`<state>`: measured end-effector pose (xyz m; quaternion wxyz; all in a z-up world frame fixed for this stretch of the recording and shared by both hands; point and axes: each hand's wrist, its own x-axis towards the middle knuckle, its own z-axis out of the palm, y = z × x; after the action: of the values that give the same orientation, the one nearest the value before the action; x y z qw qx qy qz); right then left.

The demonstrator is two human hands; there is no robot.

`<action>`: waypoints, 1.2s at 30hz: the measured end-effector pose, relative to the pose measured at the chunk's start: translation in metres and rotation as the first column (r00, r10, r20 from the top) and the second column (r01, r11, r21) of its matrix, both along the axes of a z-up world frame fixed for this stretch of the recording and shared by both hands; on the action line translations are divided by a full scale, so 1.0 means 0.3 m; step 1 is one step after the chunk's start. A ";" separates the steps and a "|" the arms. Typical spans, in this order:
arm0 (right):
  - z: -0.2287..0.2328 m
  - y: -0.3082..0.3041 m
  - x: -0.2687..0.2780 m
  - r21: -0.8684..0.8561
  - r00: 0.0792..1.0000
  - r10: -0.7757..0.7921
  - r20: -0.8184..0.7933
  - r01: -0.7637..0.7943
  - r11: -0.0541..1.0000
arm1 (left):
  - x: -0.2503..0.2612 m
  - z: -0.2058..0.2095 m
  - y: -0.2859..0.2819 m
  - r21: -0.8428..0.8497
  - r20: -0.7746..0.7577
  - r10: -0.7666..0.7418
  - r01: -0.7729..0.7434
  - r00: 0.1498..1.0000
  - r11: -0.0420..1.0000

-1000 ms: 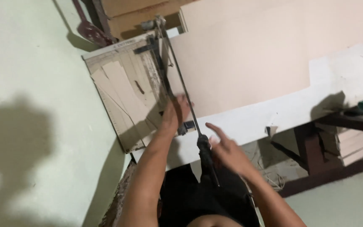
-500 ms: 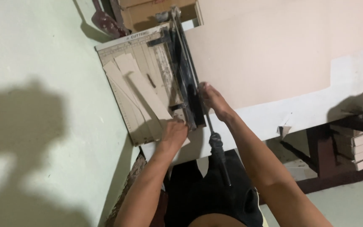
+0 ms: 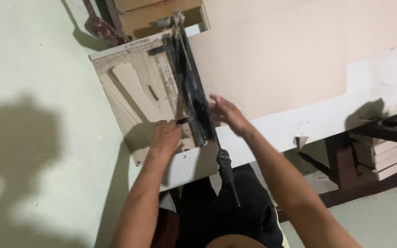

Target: The person uses a paper cutter to trim a large sheet of paper. They align the paper against the guide, pull down the cutting arm to slice the sheet, and then remove the cut piece.

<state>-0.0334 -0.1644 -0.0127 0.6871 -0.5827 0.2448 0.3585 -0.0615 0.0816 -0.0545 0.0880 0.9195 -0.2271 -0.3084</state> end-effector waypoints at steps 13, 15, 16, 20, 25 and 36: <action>-0.287 -0.302 -0.260 -0.193 0.727 -0.679 -0.106 0.655 0.731 | 0.044 0.106 0.085 0.321 -0.145 -0.016 0.062 0.989 0.945; -0.369 -0.354 -0.314 -0.213 0.702 -0.706 -0.092 0.679 0.703 | 0.041 0.068 0.111 0.311 -0.152 -0.074 0.119 0.986 0.943; -0.435 -0.388 -0.383 -0.285 0.754 -0.653 -0.075 0.611 0.738 | 0.030 0.000 0.138 0.314 -0.158 -0.103 0.149 0.982 0.938; -0.253 -0.264 -0.466 -0.216 0.858 -0.505 -0.093 0.478 0.851 | 0.000 -0.047 0.170 0.402 -0.145 -0.207 0.249 0.967 0.881; -0.187 -0.185 -0.357 -0.207 0.918 -0.394 -0.044 0.377 0.903 | 0.089 0.135 0.057 0.247 -0.089 0.018 0.005 0.996 0.969; -0.231 -0.197 -0.299 -0.286 0.958 -0.269 -0.094 0.233 0.929 | 0.157 0.100 -0.255 0.115 -0.149 0.344 -0.329 0.927 0.937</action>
<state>-0.1231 -0.2234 -0.0819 0.6229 -0.6104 0.4092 0.2682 -0.0143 0.0050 -0.0247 0.1177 0.9187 -0.0442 -0.3744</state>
